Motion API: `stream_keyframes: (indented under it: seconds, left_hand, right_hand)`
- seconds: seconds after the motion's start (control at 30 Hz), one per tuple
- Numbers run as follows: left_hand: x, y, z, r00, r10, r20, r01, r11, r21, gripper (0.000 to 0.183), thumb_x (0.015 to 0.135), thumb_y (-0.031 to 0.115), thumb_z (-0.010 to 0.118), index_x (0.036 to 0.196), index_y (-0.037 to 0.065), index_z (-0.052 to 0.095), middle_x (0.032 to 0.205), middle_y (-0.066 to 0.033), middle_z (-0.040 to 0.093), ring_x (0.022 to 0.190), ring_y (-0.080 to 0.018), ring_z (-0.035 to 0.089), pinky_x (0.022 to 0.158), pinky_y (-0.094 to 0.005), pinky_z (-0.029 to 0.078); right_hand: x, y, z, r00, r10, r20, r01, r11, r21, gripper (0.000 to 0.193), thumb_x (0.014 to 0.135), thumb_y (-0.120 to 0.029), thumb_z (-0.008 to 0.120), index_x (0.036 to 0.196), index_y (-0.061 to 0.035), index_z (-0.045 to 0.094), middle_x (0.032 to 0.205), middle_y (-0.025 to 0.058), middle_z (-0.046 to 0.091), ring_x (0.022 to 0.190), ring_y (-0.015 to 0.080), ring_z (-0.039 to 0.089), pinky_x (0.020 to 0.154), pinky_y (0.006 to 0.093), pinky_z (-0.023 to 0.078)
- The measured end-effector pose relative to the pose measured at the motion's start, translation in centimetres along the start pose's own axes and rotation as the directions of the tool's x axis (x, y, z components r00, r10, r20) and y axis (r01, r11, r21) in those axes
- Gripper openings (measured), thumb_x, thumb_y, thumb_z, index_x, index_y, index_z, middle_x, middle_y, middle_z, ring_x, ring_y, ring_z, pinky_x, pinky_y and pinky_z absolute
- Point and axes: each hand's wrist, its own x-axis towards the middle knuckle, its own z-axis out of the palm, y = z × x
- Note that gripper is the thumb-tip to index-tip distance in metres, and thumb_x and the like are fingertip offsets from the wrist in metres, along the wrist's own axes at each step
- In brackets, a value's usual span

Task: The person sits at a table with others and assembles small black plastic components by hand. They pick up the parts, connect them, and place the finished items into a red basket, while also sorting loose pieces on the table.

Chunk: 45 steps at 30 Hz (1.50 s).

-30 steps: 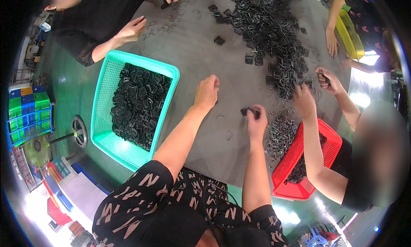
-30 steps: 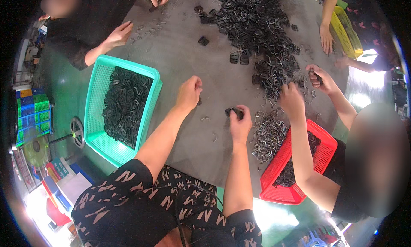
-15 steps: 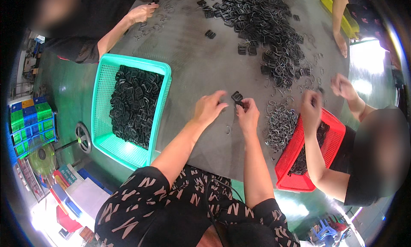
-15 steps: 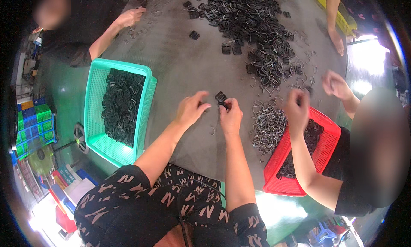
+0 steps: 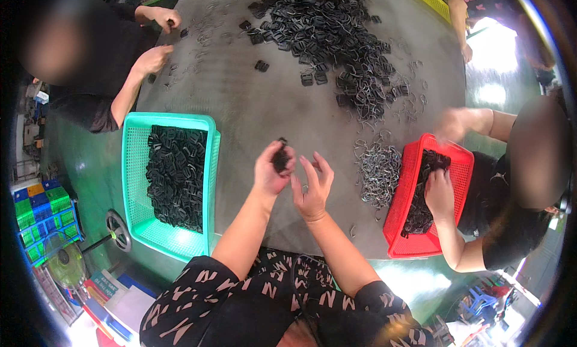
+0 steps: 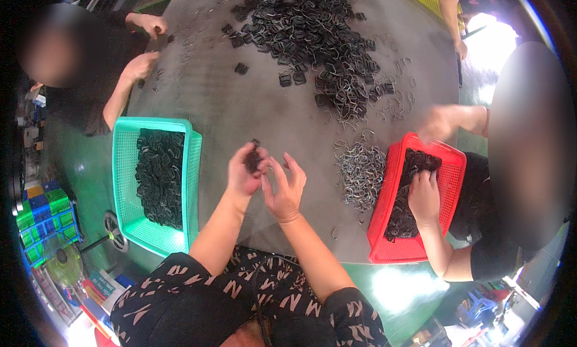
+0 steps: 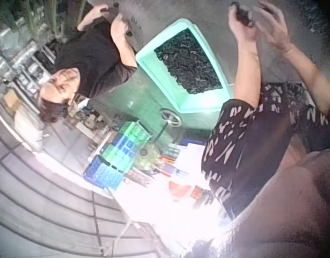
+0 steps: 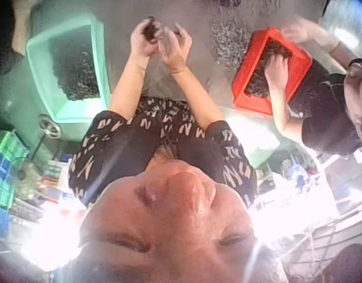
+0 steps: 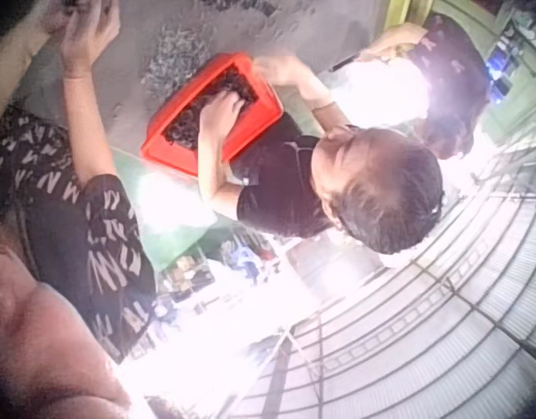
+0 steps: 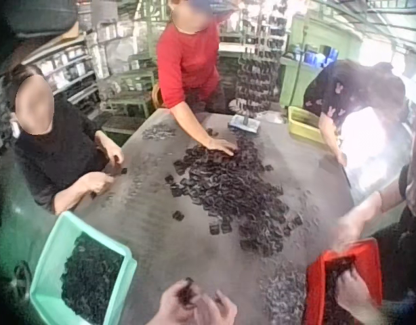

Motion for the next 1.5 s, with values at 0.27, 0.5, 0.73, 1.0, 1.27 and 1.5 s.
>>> stream_keyframes:
  seconds: [0.27,0.5,0.73,1.0,1.27,1.5]
  left_hand:
    - [-10.2,14.6,3.6,0.406,0.877,-0.256,-0.752,0.48,0.453,0.007,0.087,0.012,0.057,0.089,0.005,0.058,0.071,-0.0057,0.056,0.061,-0.0097,0.052,0.049,-0.0221,0.042]
    - [-9.9,13.6,3.5,0.184,0.863,0.471,-0.056,-0.47,0.881,0.026,0.081,0.011,0.066,0.104,0.0,0.062,0.107,-0.0133,0.061,0.099,-0.0276,0.056,0.086,-0.0386,0.044]
    - [6.3,3.2,6.8,0.569,0.414,0.711,-0.389,-0.626,0.676,0.035,0.078,0.019,0.067,0.112,0.013,0.061,0.126,-0.0127,0.053,0.117,-0.0349,0.048,0.098,-0.0444,0.039]
    - [2.8,0.1,3.9,0.754,0.02,0.657,-0.36,-0.824,0.439,0.034,0.071,0.024,0.072,0.103,0.017,0.06,0.119,-0.0083,0.051,0.119,-0.0338,0.041,0.094,-0.0507,0.037]
    - [-1.1,4.7,-1.0,0.671,0.541,0.507,-0.242,-0.486,0.84,0.017,0.075,0.01,0.067,0.091,0.005,0.064,0.099,-0.0124,0.058,0.095,-0.0327,0.055,0.084,-0.0395,0.044]
    - [3.2,1.7,1.1,0.622,0.439,0.649,-0.338,-0.597,0.728,0.017,0.074,0.015,0.072,0.085,0.005,0.065,0.092,-0.0111,0.061,0.089,-0.0304,0.057,0.078,-0.0388,0.045]
  right_hand:
    - [-3.4,2.5,2.7,0.686,0.05,0.726,0.271,0.908,-0.319,0.067,0.089,-0.048,0.048,0.145,-0.0178,0.029,0.152,0.0041,0.022,0.142,0.0266,0.015,0.111,0.0591,0.009]
    - [0.0,10.2,-3.7,0.891,0.431,0.143,-0.156,0.585,-0.796,0.075,0.087,-0.049,0.046,0.146,-0.0078,0.024,0.154,0.0107,0.016,0.143,0.0278,0.012,0.11,0.0611,0.002]
    - [0.0,10.9,-3.9,0.896,0.44,0.055,-0.224,0.557,-0.8,0.074,0.088,-0.047,0.046,0.146,-0.0073,0.023,0.154,0.0091,0.017,0.143,0.0276,0.011,0.109,0.0625,0.0]
    - [0.2,10.9,-3.8,0.856,0.514,0.055,-0.265,0.527,-0.807,0.071,0.089,-0.041,0.047,0.146,-0.0081,0.022,0.154,0.0092,0.018,0.142,0.0271,0.012,0.109,0.0604,0.002]
    - [-0.9,11.9,-3.6,0.919,0.394,-0.013,-0.272,0.61,-0.744,0.061,0.086,-0.035,0.054,0.141,-0.0146,0.037,0.147,0.0099,0.031,0.14,0.029,0.018,0.11,0.0609,0.004]
    - [1.6,7.7,-0.2,0.989,0.092,0.112,-0.02,0.851,-0.525,0.041,0.077,-0.028,0.069,0.113,-0.0134,0.058,0.099,0.0046,0.057,0.094,0.0271,0.052,0.084,0.0418,0.037]
